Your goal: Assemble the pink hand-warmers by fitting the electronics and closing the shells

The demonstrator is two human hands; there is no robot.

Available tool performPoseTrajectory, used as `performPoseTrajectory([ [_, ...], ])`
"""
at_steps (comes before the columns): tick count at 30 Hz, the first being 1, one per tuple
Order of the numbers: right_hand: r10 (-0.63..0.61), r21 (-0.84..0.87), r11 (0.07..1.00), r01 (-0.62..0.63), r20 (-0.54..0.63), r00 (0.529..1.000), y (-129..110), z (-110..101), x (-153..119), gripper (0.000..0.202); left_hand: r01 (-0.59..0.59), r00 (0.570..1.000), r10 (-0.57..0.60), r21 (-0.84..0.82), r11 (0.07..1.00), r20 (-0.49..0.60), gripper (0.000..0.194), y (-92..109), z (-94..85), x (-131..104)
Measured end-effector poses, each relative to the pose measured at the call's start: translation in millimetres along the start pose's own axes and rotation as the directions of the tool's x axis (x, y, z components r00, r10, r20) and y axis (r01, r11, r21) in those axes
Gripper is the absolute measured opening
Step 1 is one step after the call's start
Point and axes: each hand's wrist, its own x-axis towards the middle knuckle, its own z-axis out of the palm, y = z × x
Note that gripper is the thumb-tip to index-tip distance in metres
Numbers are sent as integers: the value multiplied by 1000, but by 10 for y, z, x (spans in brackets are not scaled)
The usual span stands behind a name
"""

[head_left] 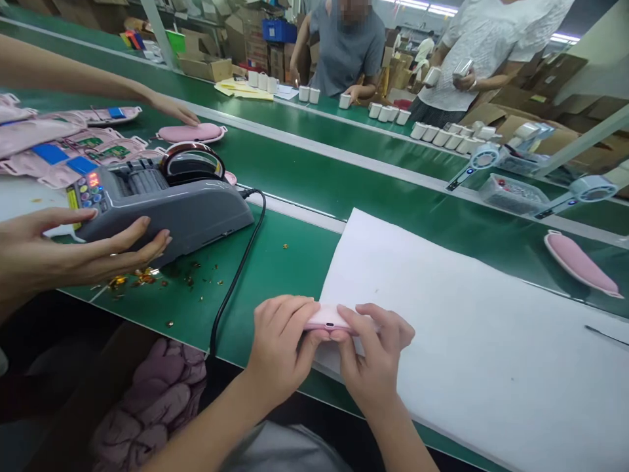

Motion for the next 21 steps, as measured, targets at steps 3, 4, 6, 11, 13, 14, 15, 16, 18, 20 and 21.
performPoseTrajectory([
  [3, -9, -10, 1000, 10, 34, 999, 11, 8, -45, 18, 14, 999, -13, 25, 1000, -44, 18, 19, 38, -14],
  [4, -4, -22, 1000, 5, 38, 999, 5, 9, -61, 16, 19, 998, -18, 19, 1000, -52, 18, 25, 44, -15],
  [6, 13, -42, 999, -12, 20, 1000, -25, 16, -77, 15, 33, 998, -33, -5, 999, -55, 16, 34, 50, -7],
  [11, 100, -71, 993, -99, 16, 995, -118, 69, 15, 18, 70, 996, -72, -43, 997, -49, 13, 32, 82, 103],
  [13, 123, -94, 988, -120, 26, 992, -119, 98, 76, 18, 83, 995, -86, -52, 995, -55, 12, 22, 110, 167],
  [14, 132, -101, 987, -129, 26, 991, -112, 112, 101, 18, 90, 994, -93, -53, 994, -61, 12, 16, 125, 195],
  [15, 139, -103, 985, -136, 25, 990, -102, 123, 121, 19, 95, 993, -99, -51, 994, -70, 11, 9, 138, 216],
  [16, 142, -100, 985, -139, 23, 990, -92, 132, 135, 19, 101, 991, -104, -46, 994, -78, 11, 2, 150, 230],
  [18, 136, -85, 988, -133, 31, 990, -73, 137, 145, 19, 109, 989, -112, -35, 993, -92, 12, -10, 161, 234],
  [20, 122, -67, 991, -119, 44, 992, -54, 130, 140, 17, 104, 990, -106, -29, 994, -93, 14, -16, 154, 218],
  [21, 113, -60, 992, -110, 50, 992, -41, 124, 135, 16, 99, 991, -101, -31, 995, -84, 15, -15, 145, 208],
])
